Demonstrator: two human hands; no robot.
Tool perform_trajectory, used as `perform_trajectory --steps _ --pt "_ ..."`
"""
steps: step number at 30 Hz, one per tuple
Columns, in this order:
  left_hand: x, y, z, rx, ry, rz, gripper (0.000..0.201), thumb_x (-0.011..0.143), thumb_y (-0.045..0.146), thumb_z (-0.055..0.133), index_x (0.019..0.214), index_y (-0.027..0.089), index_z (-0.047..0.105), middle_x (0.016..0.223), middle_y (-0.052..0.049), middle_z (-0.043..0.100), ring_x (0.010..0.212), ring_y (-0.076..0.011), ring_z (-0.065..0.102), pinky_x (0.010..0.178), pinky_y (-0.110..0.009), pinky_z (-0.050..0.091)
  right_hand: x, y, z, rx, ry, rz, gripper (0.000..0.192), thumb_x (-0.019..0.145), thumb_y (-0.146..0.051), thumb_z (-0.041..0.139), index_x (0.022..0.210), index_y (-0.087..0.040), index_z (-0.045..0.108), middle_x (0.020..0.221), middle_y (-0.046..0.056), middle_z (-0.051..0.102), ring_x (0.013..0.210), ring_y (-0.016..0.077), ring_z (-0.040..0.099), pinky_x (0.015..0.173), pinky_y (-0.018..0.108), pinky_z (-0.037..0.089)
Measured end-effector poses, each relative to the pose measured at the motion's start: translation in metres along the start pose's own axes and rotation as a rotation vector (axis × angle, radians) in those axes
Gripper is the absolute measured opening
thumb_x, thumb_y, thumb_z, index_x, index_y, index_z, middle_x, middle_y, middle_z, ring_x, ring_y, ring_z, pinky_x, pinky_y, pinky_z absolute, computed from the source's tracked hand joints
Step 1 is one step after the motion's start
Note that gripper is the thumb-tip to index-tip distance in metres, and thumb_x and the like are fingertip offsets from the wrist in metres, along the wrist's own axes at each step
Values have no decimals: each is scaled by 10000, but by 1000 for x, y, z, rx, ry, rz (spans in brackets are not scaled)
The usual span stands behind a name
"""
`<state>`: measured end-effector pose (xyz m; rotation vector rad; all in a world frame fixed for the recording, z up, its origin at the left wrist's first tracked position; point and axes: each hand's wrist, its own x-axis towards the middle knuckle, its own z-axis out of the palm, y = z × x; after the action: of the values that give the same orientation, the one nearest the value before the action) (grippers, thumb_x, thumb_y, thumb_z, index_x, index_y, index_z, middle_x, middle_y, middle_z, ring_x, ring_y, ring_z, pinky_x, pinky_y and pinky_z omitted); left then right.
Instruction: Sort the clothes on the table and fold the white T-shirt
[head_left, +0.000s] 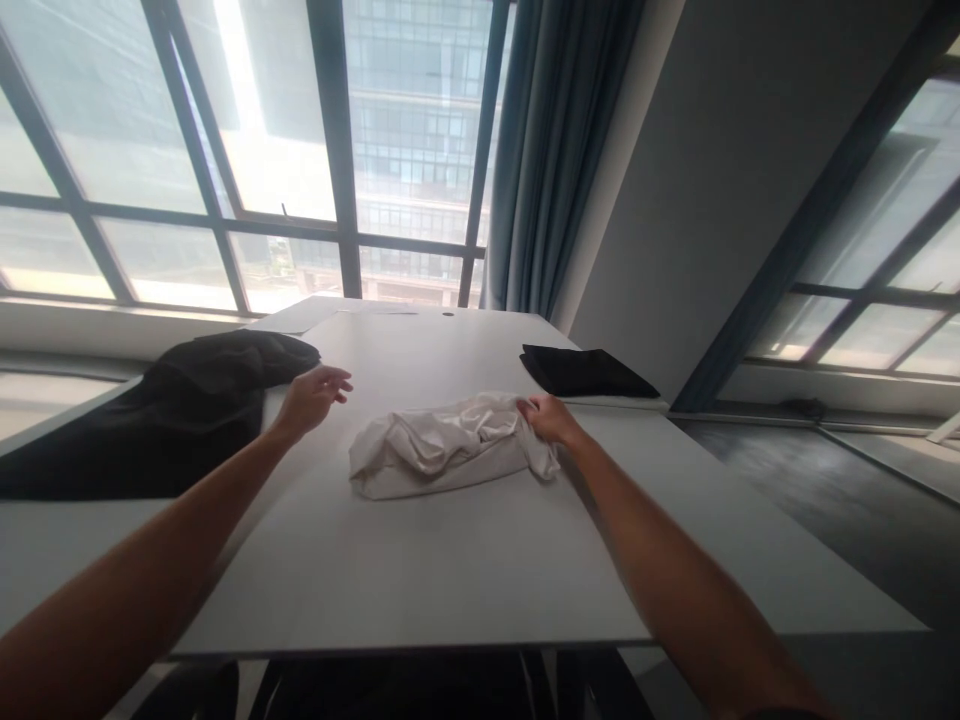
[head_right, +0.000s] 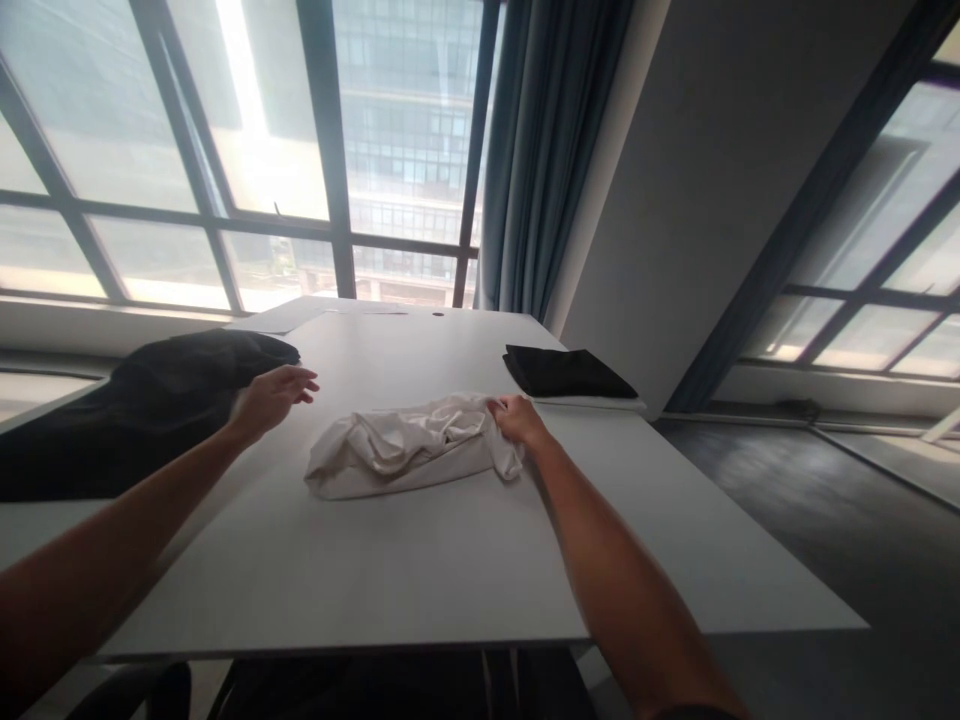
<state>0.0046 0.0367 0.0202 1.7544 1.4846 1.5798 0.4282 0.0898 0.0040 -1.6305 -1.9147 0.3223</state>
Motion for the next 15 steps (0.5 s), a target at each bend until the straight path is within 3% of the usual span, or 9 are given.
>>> perform_trajectory --steps 2,4,7,9,11,15 --pt "-12 7 12 145 -161 142 406 782 546 629 895 166 714 793 -80 719 641 -185 641 618 -322 524 -2 -1 1 -68 70 -5 223 863 -335 597 867 -155 728 792 66 717 704 165 622 651 239 436" --pt "-28 21 26 280 -360 323 415 785 557 656 967 192 733 927 -92 729 756 -206 655 699 -338 537 -5 -6 0 -28 113 -93 227 870 -314 601 972 -163 736 902 84 733 753 163 644 700 242 466" --pt "-47 39 46 420 -582 467 406 769 541 701 1047 248 743 1062 -81 718 918 -237 659 817 -345 532 -13 -14 1 82 -82 -278 304 818 -354 693 1063 -179 739 962 75 736 799 161 660 726 235 493" --pt "-50 45 51 459 -634 455 319 824 485 641 1011 254 755 1025 -68 729 896 -229 669 808 -328 526 -16 -19 3 57 -227 -335 297 757 -338 750 1018 -196 759 928 53 743 787 164 654 735 242 492" --pt "-43 43 46 420 -554 397 296 872 426 554 939 228 763 959 -68 741 821 -208 672 764 -309 519 -15 -21 4 -4 -229 -341 193 751 -306 735 902 -193 774 854 45 743 749 166 635 737 257 482" --pt "-12 25 13 152 -101 163 356 780 482 620 893 170 749 820 -60 737 717 -191 644 668 -286 505 -4 -11 -9 95 43 -275 227 815 -334 623 882 -156 747 825 66 735 689 165 602 679 268 475"
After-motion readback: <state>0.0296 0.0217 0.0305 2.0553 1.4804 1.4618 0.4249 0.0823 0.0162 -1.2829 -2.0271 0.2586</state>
